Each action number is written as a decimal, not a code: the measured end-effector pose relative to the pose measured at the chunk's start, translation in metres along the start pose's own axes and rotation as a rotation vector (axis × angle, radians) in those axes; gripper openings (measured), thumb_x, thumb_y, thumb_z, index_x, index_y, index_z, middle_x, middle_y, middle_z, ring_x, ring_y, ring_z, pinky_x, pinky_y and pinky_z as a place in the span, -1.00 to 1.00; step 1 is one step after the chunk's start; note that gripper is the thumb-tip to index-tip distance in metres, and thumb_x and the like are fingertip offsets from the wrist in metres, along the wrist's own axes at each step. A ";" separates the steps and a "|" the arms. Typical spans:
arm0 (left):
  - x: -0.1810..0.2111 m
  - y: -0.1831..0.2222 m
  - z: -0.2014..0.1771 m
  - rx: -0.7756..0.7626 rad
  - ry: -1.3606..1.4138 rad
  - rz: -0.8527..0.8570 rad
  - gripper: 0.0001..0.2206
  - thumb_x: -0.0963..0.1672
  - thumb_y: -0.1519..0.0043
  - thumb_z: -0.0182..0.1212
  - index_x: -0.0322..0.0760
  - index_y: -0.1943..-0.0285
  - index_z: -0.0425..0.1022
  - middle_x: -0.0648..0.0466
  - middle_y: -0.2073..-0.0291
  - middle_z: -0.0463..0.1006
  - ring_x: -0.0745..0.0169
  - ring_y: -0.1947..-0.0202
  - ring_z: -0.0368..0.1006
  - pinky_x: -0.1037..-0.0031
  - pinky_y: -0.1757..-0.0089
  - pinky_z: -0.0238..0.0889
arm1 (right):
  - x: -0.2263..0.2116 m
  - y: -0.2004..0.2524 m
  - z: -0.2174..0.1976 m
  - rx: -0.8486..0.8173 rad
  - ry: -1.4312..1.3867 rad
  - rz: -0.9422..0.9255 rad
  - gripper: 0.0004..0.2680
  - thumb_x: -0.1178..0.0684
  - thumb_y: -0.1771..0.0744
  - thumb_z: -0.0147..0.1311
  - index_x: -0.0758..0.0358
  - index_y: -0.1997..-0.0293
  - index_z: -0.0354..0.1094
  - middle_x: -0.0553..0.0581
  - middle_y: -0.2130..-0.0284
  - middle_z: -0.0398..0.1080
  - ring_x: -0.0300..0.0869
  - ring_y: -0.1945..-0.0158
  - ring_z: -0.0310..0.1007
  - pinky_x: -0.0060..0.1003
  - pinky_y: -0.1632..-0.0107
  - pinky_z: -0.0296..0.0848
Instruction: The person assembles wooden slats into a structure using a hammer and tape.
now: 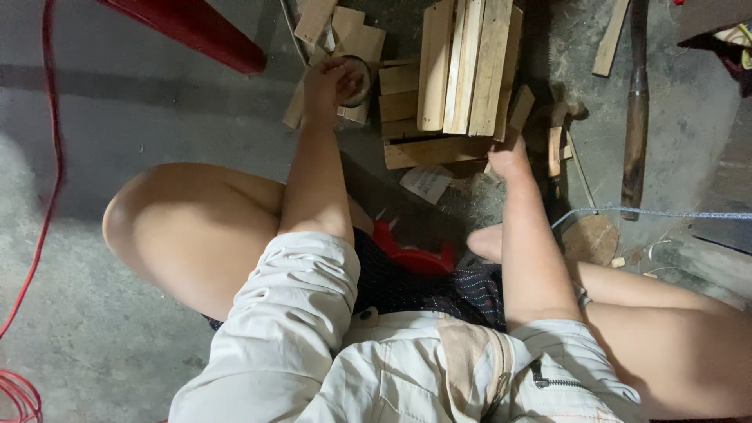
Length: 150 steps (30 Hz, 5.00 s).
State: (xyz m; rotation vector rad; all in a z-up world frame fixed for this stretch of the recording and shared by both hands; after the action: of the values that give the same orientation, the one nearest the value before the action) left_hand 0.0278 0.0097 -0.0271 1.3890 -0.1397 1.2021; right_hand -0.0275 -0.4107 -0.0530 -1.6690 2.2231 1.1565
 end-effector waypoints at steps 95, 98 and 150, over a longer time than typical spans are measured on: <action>-0.137 0.101 0.088 -0.305 -1.038 0.431 -0.79 -0.21 -0.26 0.05 -0.25 0.10 0.64 0.01 0.18 0.65 0.14 0.22 0.53 0.37 0.26 0.34 | -0.049 0.006 -0.032 0.008 -0.103 -0.073 -0.74 0.12 -0.37 -0.03 0.16 -0.21 0.39 0.29 -0.05 0.49 0.17 -0.08 0.48 -0.03 -0.07 0.48; -0.152 0.092 0.083 -0.324 -1.075 0.468 -0.81 -0.20 -0.27 0.08 -0.24 0.14 0.65 0.01 0.18 0.67 0.10 0.20 0.56 0.33 0.26 0.37 | -0.057 0.013 -0.035 -0.005 -0.109 -0.053 -0.70 0.16 -0.37 -0.04 0.14 -0.28 0.31 0.30 0.00 0.50 0.16 -0.06 0.50 -0.05 -0.07 0.51; -0.290 -0.015 0.090 -0.076 -1.205 0.746 -0.77 -0.12 -0.34 0.02 -0.41 0.26 0.47 -0.27 0.36 0.52 -0.21 0.26 0.55 0.20 0.17 0.47 | -0.063 0.046 -0.027 -0.026 -0.265 0.085 -0.59 -0.11 -0.39 0.00 0.55 -0.21 0.32 0.58 -0.16 0.34 0.24 -0.35 0.24 0.10 -0.38 0.29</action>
State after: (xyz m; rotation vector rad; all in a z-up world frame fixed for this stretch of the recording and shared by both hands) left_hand -0.0438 -0.2191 -0.2146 1.8908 -1.6289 0.7206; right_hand -0.0345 -0.3754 0.0213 -1.3500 2.1380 1.3442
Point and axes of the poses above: each hand's wrist, its own y-axis away from the middle knuckle, its own z-axis out of the palm, x = y × z, the point moved 4 cm from there along -y, towards the middle knuckle
